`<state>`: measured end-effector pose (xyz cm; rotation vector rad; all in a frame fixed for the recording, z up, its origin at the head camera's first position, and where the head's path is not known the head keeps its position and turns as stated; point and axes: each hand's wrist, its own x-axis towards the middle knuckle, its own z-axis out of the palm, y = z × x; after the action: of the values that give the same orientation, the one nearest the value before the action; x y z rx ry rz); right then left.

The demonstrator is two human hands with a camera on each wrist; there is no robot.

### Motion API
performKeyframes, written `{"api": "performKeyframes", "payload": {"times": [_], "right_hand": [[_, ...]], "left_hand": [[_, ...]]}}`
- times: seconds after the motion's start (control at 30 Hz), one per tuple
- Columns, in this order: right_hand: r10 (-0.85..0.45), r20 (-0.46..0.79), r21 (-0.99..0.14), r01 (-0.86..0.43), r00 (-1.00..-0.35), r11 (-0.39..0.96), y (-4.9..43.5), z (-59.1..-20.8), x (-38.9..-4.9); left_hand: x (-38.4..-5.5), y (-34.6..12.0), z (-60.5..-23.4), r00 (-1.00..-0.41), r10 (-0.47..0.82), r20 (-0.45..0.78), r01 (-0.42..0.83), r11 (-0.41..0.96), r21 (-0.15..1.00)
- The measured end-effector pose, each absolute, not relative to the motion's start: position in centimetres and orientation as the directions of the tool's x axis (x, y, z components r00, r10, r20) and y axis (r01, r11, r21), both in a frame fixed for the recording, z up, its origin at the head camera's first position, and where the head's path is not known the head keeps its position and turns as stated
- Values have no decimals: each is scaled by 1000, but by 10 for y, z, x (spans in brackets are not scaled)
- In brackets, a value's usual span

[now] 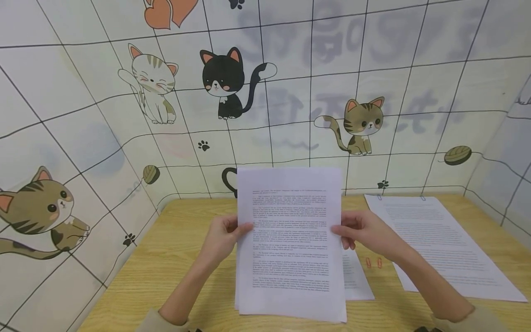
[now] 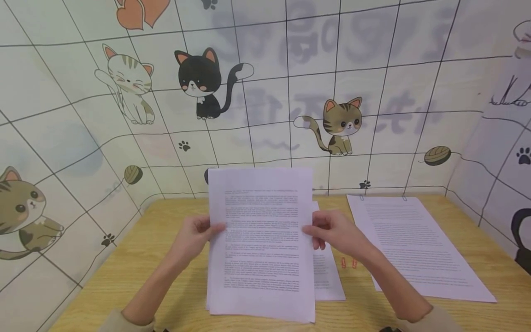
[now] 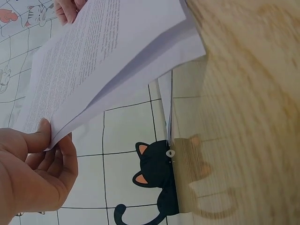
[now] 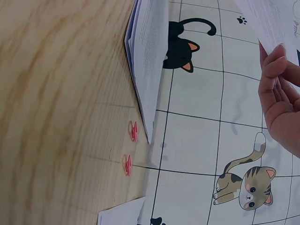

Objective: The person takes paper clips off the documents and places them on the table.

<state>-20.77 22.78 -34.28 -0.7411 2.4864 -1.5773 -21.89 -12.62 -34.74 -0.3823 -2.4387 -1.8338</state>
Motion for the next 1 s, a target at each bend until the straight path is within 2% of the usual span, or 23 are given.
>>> {"api": "performKeyframes", "payload": {"times": [0.33, 0.6, 0.7, 1.0], "right_hand": [[-399, 181, -871, -335, -899, 360, 221, -346, -209], [-262, 209, -863, -304, -942, 404, 219, -345, -208], [-248, 222, -861, -309, -943, 405, 219, -345, -209], [-282, 260, -864, -353, -924, 360, 213, -342, -215]], "left_hand": [[-218, -129, -346, -957, 222, 184, 241, 266, 933], [-222, -132, -345, -947, 250, 202, 273, 292, 917], [-223, -134, -345, -945, 259, 200, 278, 314, 908], [-224, -138, -341, -965, 151, 213, 252, 329, 910]]}}
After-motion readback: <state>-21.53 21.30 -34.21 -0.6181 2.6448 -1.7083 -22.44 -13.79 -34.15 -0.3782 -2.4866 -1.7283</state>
